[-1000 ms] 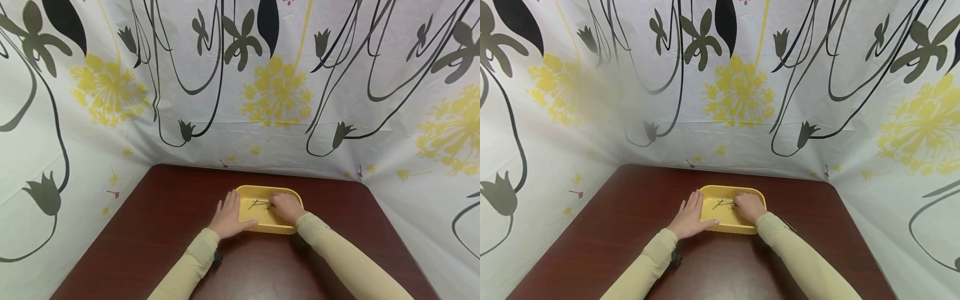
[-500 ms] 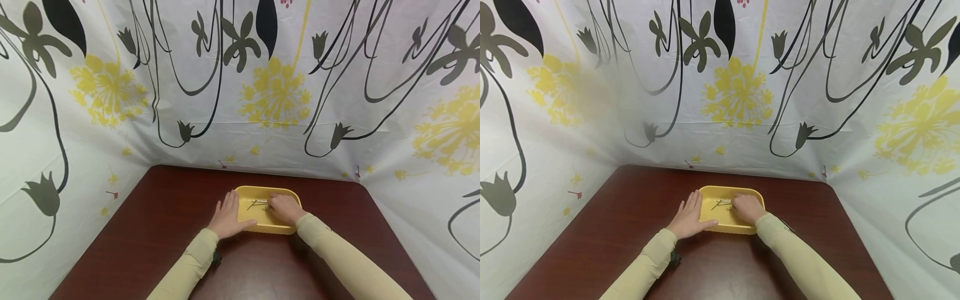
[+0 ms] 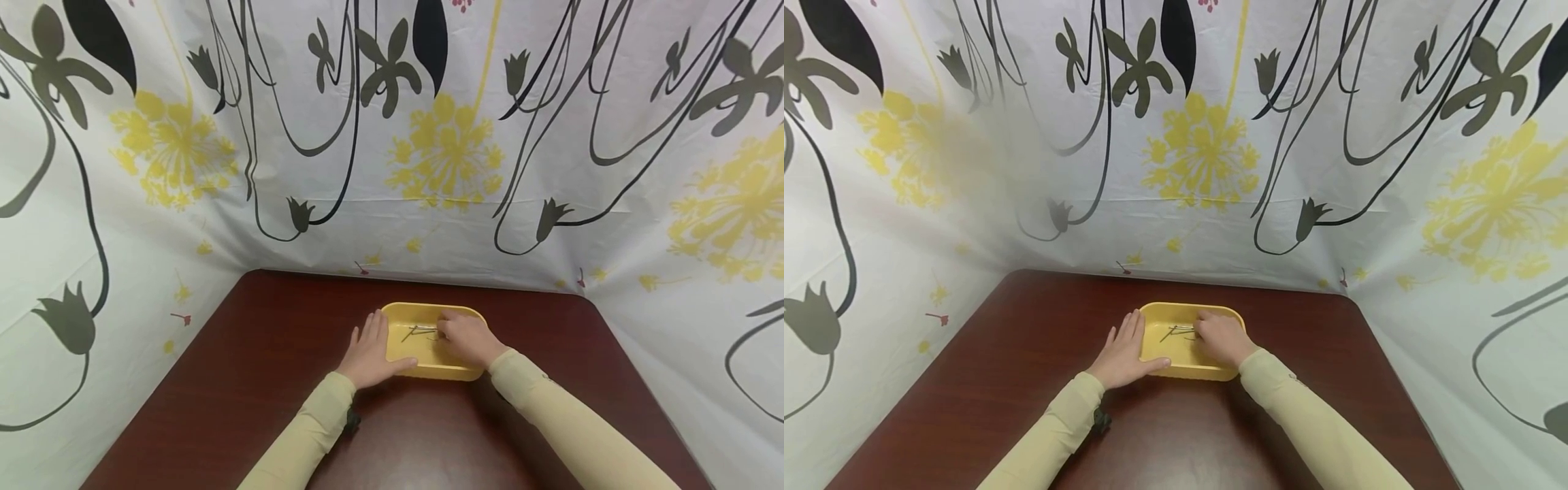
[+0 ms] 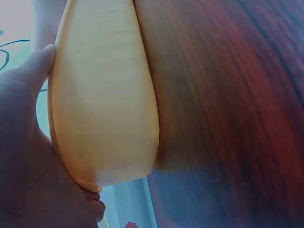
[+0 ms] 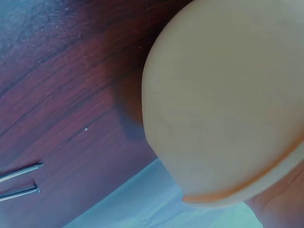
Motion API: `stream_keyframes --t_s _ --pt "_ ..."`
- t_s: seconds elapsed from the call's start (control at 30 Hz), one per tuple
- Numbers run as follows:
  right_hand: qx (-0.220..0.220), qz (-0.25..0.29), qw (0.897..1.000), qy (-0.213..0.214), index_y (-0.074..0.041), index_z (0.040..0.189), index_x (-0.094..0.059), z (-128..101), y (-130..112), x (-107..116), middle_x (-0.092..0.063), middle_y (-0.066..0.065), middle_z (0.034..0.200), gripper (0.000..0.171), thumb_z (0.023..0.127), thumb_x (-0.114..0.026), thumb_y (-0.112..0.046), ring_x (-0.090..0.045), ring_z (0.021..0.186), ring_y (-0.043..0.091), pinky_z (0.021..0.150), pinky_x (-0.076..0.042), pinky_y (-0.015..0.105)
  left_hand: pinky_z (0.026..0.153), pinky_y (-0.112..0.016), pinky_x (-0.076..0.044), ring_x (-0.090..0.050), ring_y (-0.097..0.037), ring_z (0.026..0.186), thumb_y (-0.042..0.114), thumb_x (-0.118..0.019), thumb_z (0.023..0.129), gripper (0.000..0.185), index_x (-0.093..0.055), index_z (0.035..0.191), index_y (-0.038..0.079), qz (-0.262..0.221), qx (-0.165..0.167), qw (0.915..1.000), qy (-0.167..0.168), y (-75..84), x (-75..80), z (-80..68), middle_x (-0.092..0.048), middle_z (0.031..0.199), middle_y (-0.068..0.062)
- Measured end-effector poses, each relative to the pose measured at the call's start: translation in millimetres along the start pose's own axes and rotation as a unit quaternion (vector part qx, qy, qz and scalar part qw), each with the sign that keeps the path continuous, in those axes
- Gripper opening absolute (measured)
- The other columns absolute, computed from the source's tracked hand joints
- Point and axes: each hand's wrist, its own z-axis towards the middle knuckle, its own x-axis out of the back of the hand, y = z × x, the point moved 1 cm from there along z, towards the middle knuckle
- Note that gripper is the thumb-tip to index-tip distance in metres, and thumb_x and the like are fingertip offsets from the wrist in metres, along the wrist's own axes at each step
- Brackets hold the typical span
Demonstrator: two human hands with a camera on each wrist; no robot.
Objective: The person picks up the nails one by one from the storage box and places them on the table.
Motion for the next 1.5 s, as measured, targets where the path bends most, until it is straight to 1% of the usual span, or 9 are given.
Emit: stream_keyframes --t_s 0.13,0.23,0.37,0.5,0.73,0.97,1.1,1.33,1.5 --pt "0.010 0.005 1.000 0.004 -0.019 0.082 -0.072 -2 1 6 -0.061 -0.002 0.104 0.007 0.085 -0.078 -0.016 -0.061 0.082 0.015 0.072 -0.052 0.035 0.120 -0.055 -0.007 0.001 -0.027 0.154 0.091 -0.044 0.079 0.126 -0.005 0.161 0.003 0.000 0.001 1.0000 -0.002 0.1 -0.5 0.4 0.001 0.168 -0.013" --pt "0.010 0.000 1.000 0.002 -0.019 0.079 -0.071 -4 2 11 -0.063 0.005 0.115 0.009 0.084 -0.078 -0.016 -0.063 0.099 0.023 0.085 -0.053 0.042 0.120 -0.055 -0.008 0.000 -0.028 0.154 0.091 -0.044 0.079 0.126 -0.005 0.161 0.002 0.000 -0.001 1.0000 0.000 0.5 -0.5 0.7 0.000 0.168 -0.014" --pt "0.007 0.002 1.000 0.001 -0.019 0.078 -0.068 -8 7 16 -0.061 0.012 0.128 0.011 0.084 -0.078 -0.016 -0.057 0.119 0.030 0.097 -0.048 0.049 0.120 -0.056 -0.009 0.000 -0.028 0.154 0.090 -0.044 0.079 0.127 -0.005 0.161 0.002 -0.002 0.000 1.0000 0.001 0.4 -0.2 1.2 0.000 0.168 -0.014" --pt "0.007 0.003 1.000 0.012 -0.019 0.077 -0.067 -12 11 21 -0.058 0.013 0.134 0.012 0.083 -0.078 -0.016 -0.051 0.127 0.032 0.103 -0.043 0.052 0.120 -0.056 -0.009 0.000 -0.028 0.154 0.091 -0.044 0.078 0.128 -0.005 0.161 0.001 0.000 0.003 1.0000 0.001 -1.3 -0.1 2.0 0.002 0.168 -0.013" --pt "-0.008 0.011 1.000 0.017 -0.017 0.080 -0.070 -20 17 30 -0.053 0.014 0.141 0.010 0.082 -0.079 -0.013 -0.045 0.133 0.034 0.107 -0.034 0.064 0.119 -0.058 -0.011 -0.001 -0.029 0.154 0.092 -0.042 0.078 0.128 -0.007 0.160 0.000 0.009 0.000 1.0000 0.002 -3.8 0.7 2.1 0.002 0.168 -0.014" --pt "-0.022 0.015 0.999 0.031 -0.022 0.077 -0.067 -29 22 38 -0.052 0.016 0.142 0.016 0.084 -0.080 -0.018 -0.041 0.136 0.039 0.107 -0.028 0.070 0.119 -0.057 -0.010 -0.002 -0.030 0.154 0.091 -0.042 0.079 0.127 -0.007 0.160 0.000 0.010 -0.002 0.9999 0.001 -3.2 2.1 1.4 0.002 0.167 -0.014" --pt "-0.031 0.016 0.999 0.032 -0.023 0.076 -0.065 -34 27 41 -0.050 0.017 0.145 0.018 0.085 -0.080 -0.017 -0.038 0.139 0.040 0.108 -0.026 0.070 0.119 -0.058 -0.010 -0.001 -0.029 0.154 0.091 -0.042 0.079 0.127 -0.006 0.160 0.001 0.010 -0.003 0.9999 0.000 -2.4 2.3 1.2 0.003 0.167 -0.014" --pt "-0.051 0.019 0.998 0.024 -0.023 0.077 -0.067 -47 38 46 -0.044 0.016 0.152 0.016 0.083 -0.080 -0.016 -0.026 0.147 0.041 0.110 -0.021 0.070 0.119 -0.058 -0.010 -0.001 -0.030 0.154 0.090 -0.043 0.080 0.126 -0.004 0.160 0.001 0.005 -0.005 1.0000 -0.002 -0.9 2.8 1.3 0.004 0.167 -0.013" --pt "-0.062 0.029 0.997 0.026 -0.021 0.082 -0.070 -59 47 48 -0.043 0.016 0.153 0.011 0.084 -0.080 -0.017 -0.025 0.147 0.042 0.110 -0.019 0.071 0.119 -0.057 -0.009 0.002 -0.027 0.153 0.089 -0.044 0.080 0.125 -0.005 0.161 0.002 0.001 -0.005 1.0000 -0.007 1.0 3.1 0.7 0.004 0.167 -0.012"
